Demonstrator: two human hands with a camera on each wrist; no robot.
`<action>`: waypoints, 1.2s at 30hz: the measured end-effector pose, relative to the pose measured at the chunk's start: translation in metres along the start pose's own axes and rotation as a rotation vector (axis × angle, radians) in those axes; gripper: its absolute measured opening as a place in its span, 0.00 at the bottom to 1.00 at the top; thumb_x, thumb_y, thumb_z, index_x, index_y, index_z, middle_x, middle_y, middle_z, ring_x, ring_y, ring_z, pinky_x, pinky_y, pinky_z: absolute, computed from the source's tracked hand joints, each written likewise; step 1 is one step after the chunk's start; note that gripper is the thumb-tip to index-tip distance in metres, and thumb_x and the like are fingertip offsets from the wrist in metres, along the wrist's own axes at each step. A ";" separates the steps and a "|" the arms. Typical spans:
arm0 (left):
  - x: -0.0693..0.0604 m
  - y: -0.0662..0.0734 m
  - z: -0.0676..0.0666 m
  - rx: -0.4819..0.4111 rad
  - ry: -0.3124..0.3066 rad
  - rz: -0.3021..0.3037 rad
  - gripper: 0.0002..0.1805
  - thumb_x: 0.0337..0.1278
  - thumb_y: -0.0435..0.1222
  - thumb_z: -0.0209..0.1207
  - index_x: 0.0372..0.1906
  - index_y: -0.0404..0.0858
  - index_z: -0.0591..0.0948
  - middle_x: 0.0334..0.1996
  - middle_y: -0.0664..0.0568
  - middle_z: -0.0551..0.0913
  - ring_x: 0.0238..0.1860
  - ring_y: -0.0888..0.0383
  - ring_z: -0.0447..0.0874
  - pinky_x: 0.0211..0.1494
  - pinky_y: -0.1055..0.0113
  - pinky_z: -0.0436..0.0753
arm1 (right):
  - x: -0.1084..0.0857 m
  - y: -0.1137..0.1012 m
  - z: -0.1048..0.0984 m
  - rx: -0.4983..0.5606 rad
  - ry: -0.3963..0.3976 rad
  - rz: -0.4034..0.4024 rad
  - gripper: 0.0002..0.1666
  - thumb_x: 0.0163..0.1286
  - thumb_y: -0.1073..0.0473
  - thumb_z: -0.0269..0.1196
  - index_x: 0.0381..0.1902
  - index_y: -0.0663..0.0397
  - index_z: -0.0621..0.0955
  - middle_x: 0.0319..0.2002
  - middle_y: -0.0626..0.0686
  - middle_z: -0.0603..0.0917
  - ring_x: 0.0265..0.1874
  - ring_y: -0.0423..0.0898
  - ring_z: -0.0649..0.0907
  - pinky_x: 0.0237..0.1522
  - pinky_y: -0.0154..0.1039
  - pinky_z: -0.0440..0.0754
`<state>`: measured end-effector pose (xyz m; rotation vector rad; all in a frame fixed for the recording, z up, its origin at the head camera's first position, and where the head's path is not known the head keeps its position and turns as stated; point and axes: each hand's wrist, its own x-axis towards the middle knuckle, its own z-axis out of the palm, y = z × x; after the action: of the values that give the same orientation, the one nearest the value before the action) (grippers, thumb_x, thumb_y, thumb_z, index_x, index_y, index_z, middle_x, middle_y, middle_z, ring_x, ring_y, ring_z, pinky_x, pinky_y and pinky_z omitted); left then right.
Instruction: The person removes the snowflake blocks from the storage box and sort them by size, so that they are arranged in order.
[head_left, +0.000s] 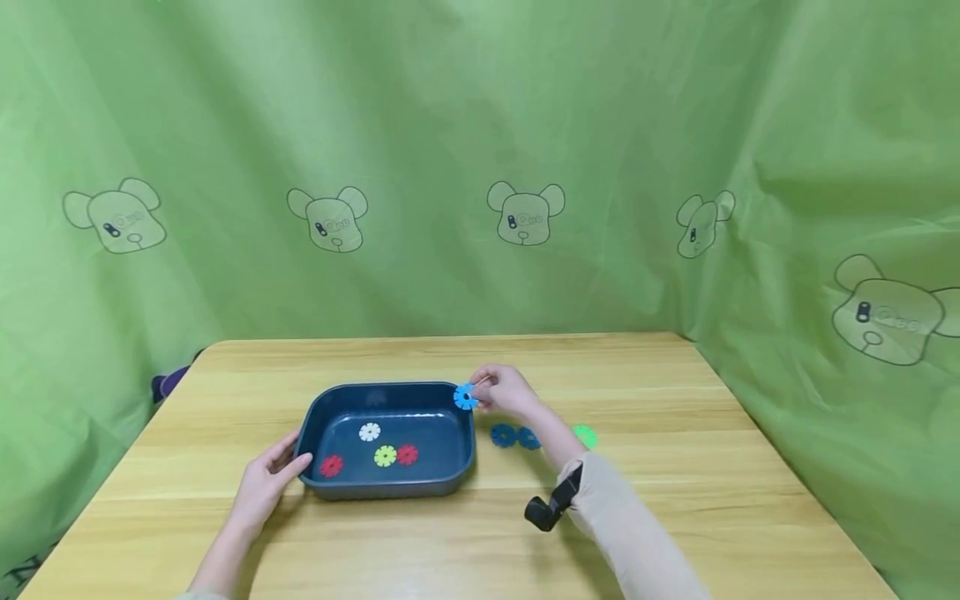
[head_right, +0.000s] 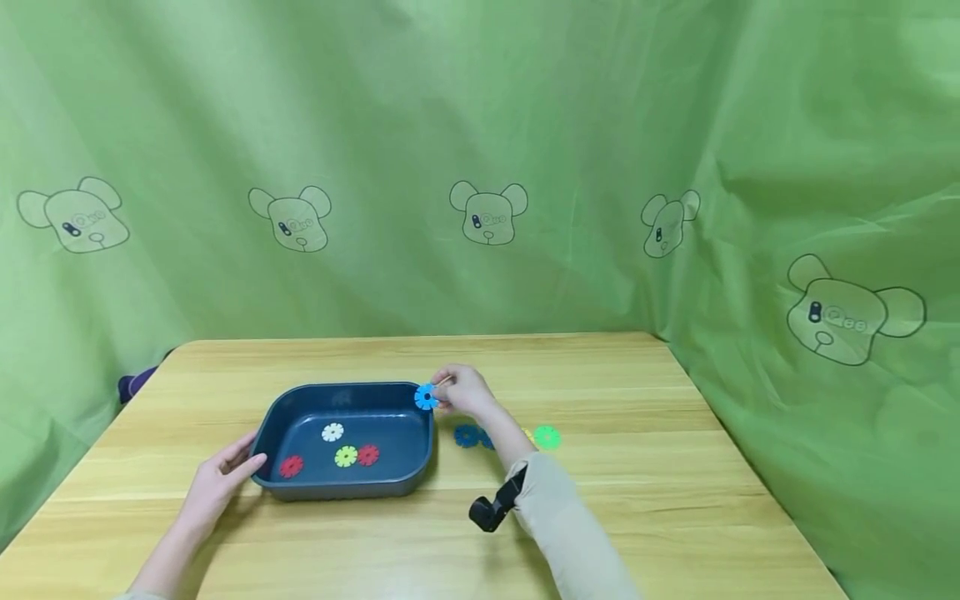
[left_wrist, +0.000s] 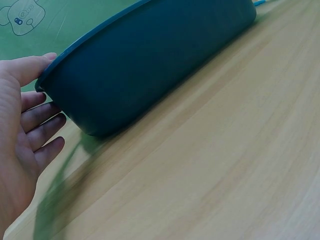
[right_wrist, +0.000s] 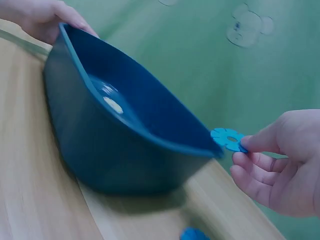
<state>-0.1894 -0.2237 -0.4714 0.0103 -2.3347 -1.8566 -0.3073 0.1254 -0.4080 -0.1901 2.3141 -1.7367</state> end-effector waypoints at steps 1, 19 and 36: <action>0.000 0.000 0.000 -0.001 0.001 -0.003 0.28 0.59 0.34 0.58 0.62 0.26 0.67 0.58 0.34 0.70 0.46 0.78 0.71 0.48 0.85 0.70 | -0.001 0.003 -0.005 0.024 0.001 0.004 0.12 0.59 0.76 0.58 0.43 0.71 0.75 0.29 0.57 0.76 0.25 0.48 0.78 0.37 0.45 0.82; 0.001 0.000 -0.001 0.011 -0.010 -0.026 0.29 0.59 0.34 0.59 0.63 0.28 0.67 0.60 0.35 0.70 0.45 0.79 0.71 0.48 0.85 0.70 | -0.045 0.053 -0.096 0.151 0.083 0.065 0.20 0.64 0.70 0.58 0.52 0.75 0.69 0.30 0.53 0.80 0.30 0.47 0.82 0.34 0.36 0.82; 0.000 0.003 0.000 0.000 -0.004 -0.036 0.29 0.59 0.34 0.59 0.63 0.27 0.66 0.60 0.34 0.69 0.45 0.79 0.71 0.48 0.85 0.69 | -0.079 0.094 -0.159 -0.023 0.239 0.139 0.24 0.64 0.62 0.61 0.53 0.74 0.71 0.32 0.47 0.81 0.32 0.41 0.80 0.35 0.35 0.81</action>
<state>-0.1889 -0.2230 -0.4686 0.0489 -2.3528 -1.8747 -0.2702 0.3185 -0.4475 0.1805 2.4447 -1.7467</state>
